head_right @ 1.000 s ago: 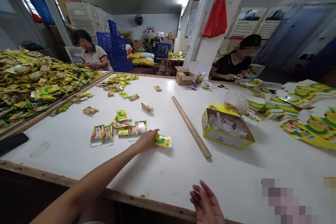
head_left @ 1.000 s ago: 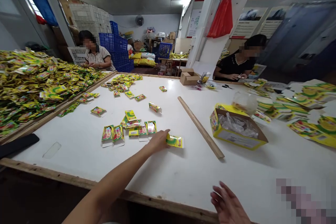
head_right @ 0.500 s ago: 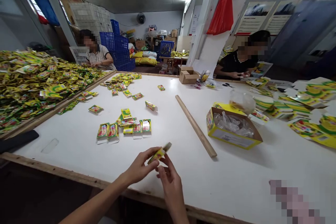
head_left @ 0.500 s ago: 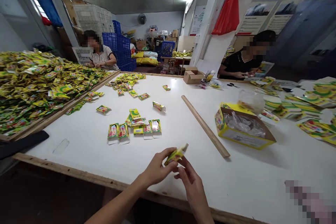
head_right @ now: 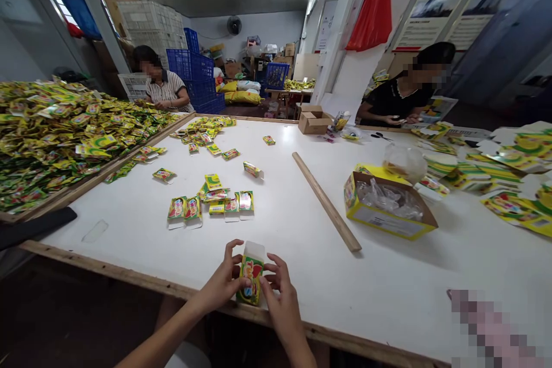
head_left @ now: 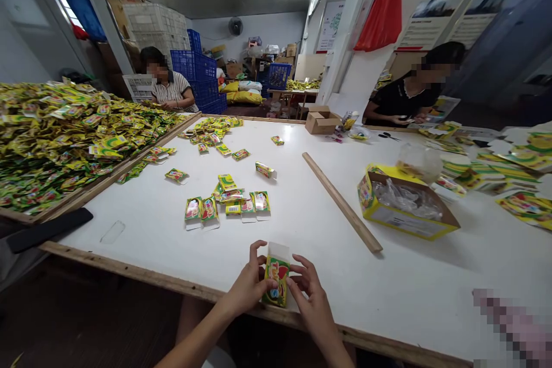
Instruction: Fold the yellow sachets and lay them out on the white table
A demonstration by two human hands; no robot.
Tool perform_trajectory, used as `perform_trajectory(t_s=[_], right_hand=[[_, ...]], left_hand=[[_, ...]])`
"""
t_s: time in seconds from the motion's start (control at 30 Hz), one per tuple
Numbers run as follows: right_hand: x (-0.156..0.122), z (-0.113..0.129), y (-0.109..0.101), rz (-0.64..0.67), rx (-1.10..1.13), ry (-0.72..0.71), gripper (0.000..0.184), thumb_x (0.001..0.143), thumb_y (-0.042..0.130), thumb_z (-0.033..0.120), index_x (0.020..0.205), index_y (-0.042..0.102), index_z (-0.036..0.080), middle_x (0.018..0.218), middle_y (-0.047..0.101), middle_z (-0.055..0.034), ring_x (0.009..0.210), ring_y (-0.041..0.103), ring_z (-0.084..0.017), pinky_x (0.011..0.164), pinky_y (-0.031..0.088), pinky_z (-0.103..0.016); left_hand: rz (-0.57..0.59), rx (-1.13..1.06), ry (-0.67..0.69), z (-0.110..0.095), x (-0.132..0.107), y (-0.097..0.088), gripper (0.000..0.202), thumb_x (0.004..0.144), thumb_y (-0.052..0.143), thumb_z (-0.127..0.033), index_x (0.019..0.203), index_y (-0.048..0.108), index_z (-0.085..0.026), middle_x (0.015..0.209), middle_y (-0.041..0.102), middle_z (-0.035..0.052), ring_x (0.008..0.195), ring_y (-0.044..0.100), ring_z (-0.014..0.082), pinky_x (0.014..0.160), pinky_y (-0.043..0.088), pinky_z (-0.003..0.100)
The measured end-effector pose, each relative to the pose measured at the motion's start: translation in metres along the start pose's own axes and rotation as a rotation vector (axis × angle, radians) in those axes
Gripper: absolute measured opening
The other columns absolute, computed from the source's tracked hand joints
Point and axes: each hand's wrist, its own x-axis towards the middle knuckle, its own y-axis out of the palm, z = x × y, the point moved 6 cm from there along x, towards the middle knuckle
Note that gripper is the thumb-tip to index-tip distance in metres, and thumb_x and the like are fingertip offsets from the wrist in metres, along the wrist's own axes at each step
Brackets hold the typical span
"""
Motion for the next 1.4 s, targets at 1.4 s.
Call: perform_trajectory(t_s=[1.4], right_hand=[[0.009,0.011,0.003,-0.082,0.006,-0.051,0.036,0.080,0.065,0.053,0.090,0.068,0.019,0.091,0.068,-0.0062,0.083,0.064,-0.025,0.073,0.053,-0.031]], left_hand=[[-0.207,0.375,0.095,-0.026,0.001,-0.005,0.019,0.087,0.057,-0.032,0.092,0.071,-0.021,0.090,0.072,0.0051,0.088,0.065,0.0202,0.077,0.050,0.030]])
